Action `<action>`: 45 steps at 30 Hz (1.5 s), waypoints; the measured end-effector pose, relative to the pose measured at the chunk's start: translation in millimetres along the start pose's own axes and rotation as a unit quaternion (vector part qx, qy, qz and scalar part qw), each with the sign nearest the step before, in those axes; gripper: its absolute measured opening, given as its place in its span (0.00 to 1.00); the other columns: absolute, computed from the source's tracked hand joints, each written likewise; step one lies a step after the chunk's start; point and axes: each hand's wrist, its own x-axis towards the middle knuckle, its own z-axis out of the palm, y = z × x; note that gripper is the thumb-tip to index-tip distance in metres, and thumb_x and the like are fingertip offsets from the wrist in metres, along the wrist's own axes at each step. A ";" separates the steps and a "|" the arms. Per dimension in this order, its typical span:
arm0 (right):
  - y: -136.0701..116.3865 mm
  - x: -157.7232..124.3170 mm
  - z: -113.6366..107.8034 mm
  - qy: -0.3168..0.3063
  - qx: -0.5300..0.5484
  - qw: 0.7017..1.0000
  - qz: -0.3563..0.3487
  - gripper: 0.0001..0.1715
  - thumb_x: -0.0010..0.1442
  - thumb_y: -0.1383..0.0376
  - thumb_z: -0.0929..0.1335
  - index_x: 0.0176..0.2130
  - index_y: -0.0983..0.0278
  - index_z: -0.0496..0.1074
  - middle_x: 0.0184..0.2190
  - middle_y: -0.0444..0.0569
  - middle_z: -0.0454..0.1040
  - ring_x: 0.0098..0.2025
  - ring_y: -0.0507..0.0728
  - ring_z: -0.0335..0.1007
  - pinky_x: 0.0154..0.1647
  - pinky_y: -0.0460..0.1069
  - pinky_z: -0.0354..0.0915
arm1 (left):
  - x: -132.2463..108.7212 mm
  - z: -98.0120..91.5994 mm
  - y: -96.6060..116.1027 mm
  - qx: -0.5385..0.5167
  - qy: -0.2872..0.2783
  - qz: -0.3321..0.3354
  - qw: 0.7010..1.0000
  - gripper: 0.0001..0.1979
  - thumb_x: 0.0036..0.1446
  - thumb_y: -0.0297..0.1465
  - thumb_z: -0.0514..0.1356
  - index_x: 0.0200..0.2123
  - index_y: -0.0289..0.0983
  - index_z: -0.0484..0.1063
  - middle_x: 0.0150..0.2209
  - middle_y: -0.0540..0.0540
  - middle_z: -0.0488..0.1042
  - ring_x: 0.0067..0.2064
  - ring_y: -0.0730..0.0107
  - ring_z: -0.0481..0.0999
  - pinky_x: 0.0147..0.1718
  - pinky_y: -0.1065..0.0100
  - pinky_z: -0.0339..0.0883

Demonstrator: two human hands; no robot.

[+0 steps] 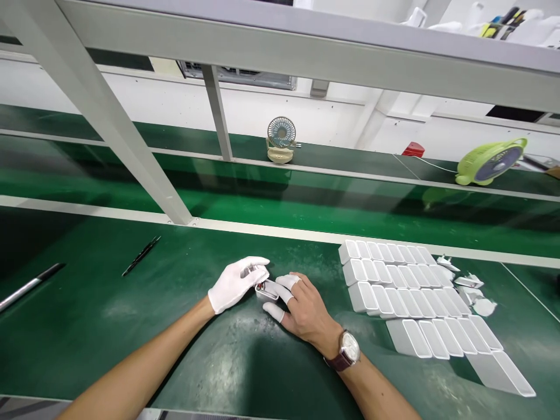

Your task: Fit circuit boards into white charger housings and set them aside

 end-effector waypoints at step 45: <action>4.8 3.3 15.5 0.104 0.528 0.746 0.393 0.20 0.64 0.53 0.69 0.50 0.63 0.74 0.40 0.53 0.79 0.38 0.59 0.77 0.37 0.54 0.76 | -7.6 12.5 6.7 0.124 0.038 0.080 0.988 0.45 0.42 0.37 0.73 0.63 0.42 0.61 0.42 0.48 0.73 0.36 0.67 0.73 0.37 0.64 0.70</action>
